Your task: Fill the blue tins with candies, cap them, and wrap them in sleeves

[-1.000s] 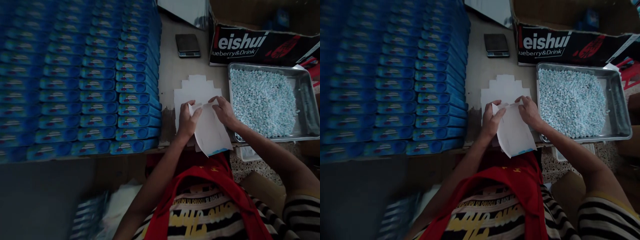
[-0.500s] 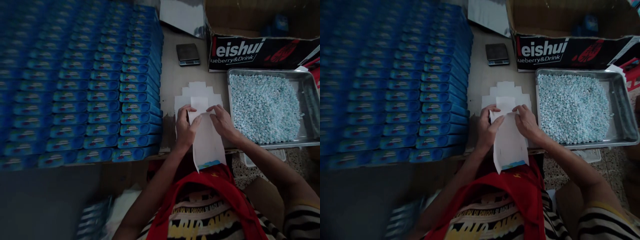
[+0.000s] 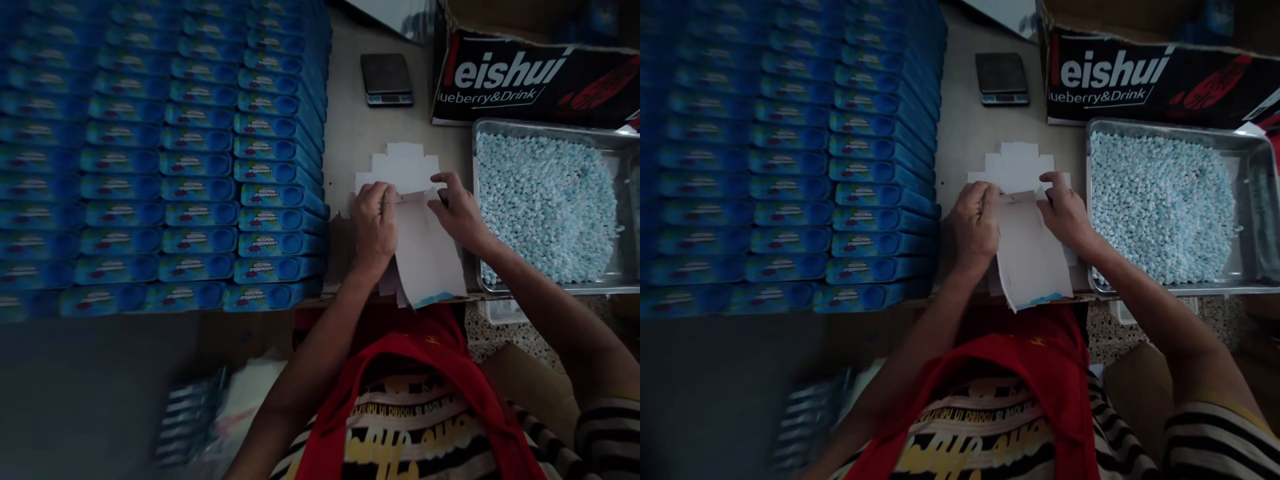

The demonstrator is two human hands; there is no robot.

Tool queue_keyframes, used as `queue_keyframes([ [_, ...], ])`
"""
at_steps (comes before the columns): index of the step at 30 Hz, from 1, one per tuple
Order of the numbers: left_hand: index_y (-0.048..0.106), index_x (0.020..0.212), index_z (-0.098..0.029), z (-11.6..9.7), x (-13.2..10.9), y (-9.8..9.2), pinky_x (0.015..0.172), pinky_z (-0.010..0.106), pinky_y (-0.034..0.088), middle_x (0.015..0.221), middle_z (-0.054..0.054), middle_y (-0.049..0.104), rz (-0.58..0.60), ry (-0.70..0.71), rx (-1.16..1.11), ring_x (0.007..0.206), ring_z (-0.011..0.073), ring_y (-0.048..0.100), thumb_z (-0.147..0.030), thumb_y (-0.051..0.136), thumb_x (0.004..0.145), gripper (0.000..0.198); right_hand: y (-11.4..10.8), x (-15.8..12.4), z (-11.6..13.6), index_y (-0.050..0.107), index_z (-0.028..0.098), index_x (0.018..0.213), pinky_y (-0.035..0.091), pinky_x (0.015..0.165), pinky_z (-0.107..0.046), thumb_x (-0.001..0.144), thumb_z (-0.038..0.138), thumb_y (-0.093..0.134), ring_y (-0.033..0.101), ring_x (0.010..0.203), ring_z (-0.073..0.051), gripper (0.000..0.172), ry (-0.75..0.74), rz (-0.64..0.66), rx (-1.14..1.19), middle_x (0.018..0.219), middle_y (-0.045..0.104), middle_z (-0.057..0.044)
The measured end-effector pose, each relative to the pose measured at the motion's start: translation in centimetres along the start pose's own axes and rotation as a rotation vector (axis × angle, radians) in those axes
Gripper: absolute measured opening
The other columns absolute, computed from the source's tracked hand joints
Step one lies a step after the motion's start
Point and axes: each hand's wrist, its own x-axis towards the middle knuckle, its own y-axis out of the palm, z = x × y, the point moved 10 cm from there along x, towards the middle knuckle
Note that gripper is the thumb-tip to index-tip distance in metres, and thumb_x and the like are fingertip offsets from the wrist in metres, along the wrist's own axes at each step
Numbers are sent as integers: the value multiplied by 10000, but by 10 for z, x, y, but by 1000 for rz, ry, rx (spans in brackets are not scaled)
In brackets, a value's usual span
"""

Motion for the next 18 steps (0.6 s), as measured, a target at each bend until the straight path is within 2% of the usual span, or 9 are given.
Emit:
queue_keyframes([
  [5,534,896,-263,-5,-3,6,908,298,497,924,4,655,12,-32,-76,925,196,621,-376,574,1105,241,-1,19,10,655,185,1340,527,923,-419,974,265,541,682,874,-269,391,20,136,-35,819,676,-43],
  [7,515,862,-258,-3,1,5,897,298,492,885,-7,640,29,-51,-84,892,192,609,-330,636,1068,250,-1,29,14,738,176,1214,528,905,-400,1025,326,530,687,859,-249,318,25,197,12,794,685,-39],
  [10,519,860,-257,4,7,4,913,305,497,884,-12,645,40,-97,-74,908,195,620,-242,695,1003,228,-2,44,18,791,164,964,514,856,-368,1047,428,578,666,790,-209,349,38,270,35,691,646,-19],
  [12,531,914,-260,9,9,6,936,311,509,922,-14,657,35,-121,-96,948,196,647,-162,726,939,220,1,55,19,793,173,871,507,839,-359,979,427,698,655,769,-202,292,38,312,-44,641,622,-9],
  [15,526,1002,-268,15,9,12,947,322,528,914,-26,635,27,-154,-126,982,202,679,-3,730,790,397,13,71,21,807,214,845,521,863,-375,800,367,880,679,845,-232,176,1,362,-266,718,664,-10],
  [16,522,1020,-270,16,8,14,940,325,532,881,-32,612,31,-165,-121,977,206,683,36,708,751,448,19,75,22,807,223,844,528,885,-389,768,362,906,695,901,-253,187,-27,368,-322,768,683,-16],
  [18,514,1045,-272,17,6,18,926,332,537,849,-35,576,29,-168,-112,960,211,681,65,658,723,488,31,82,29,788,217,830,537,942,-424,794,391,894,713,1032,-306,207,-108,340,-341,851,704,-37],
])
